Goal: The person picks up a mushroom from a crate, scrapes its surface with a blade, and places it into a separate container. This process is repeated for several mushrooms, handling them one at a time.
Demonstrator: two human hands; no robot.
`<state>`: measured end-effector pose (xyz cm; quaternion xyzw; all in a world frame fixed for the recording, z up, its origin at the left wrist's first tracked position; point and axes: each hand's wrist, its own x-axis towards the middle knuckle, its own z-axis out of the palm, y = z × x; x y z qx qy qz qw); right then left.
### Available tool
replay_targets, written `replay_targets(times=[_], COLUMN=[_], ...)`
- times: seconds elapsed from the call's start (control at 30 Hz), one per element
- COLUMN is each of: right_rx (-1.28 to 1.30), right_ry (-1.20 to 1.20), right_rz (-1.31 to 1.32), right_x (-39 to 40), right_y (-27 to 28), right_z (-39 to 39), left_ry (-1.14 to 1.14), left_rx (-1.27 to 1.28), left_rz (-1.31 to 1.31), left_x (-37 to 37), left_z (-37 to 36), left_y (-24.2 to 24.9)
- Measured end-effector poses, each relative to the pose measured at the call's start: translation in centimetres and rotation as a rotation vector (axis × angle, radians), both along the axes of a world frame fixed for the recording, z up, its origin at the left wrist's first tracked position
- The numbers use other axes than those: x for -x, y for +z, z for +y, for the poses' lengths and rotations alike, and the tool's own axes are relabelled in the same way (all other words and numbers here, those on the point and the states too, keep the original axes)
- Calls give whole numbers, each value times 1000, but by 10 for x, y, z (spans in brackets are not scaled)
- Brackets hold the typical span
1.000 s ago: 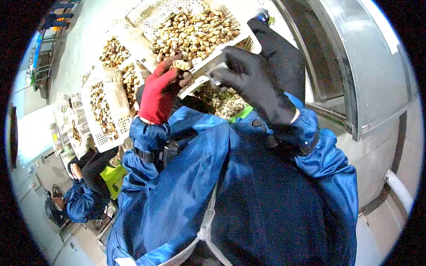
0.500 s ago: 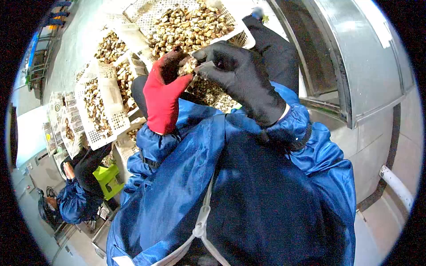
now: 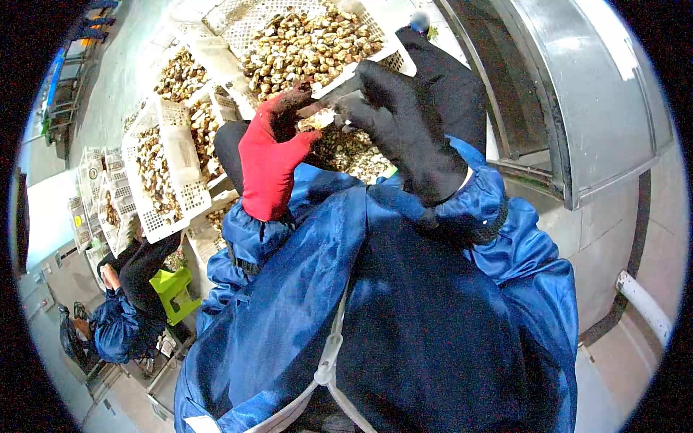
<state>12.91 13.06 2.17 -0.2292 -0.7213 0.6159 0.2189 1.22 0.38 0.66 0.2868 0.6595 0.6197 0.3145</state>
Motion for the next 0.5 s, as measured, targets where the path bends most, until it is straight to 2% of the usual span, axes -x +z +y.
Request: replay_targets(times=[0.03,0.13,0.17,0.27,0.3,0.37,0.43,0.5], right_rx=[74,101,-29,50,206,199,466,333], right_ry=[10,131,109,81,55,-9,13,36], right_rz=[-1,55,-9,-105,-2,58,85,-10], right_x=[0,5,6,5,7,5,3,1], right_y=[2,-5,-15,-9,-7,-3,-10,-13], right_z=[0,4,2,4,1,6,10,14], left_ry=[-4,-12,-36,-92,-34,-29,-84,-55], left_rx=[-4,-43,-125,-132,-187,-243,-239,-245], left_rz=[-25,223,312,539,518,350,254,225], left_x=[-1,-7,-6,-3,-6,-11,-8,-9], left_z=[0,3,4,3,6,7,4,6], left_y=[1,-2,-9,-12,-12,-7,-7,-8])
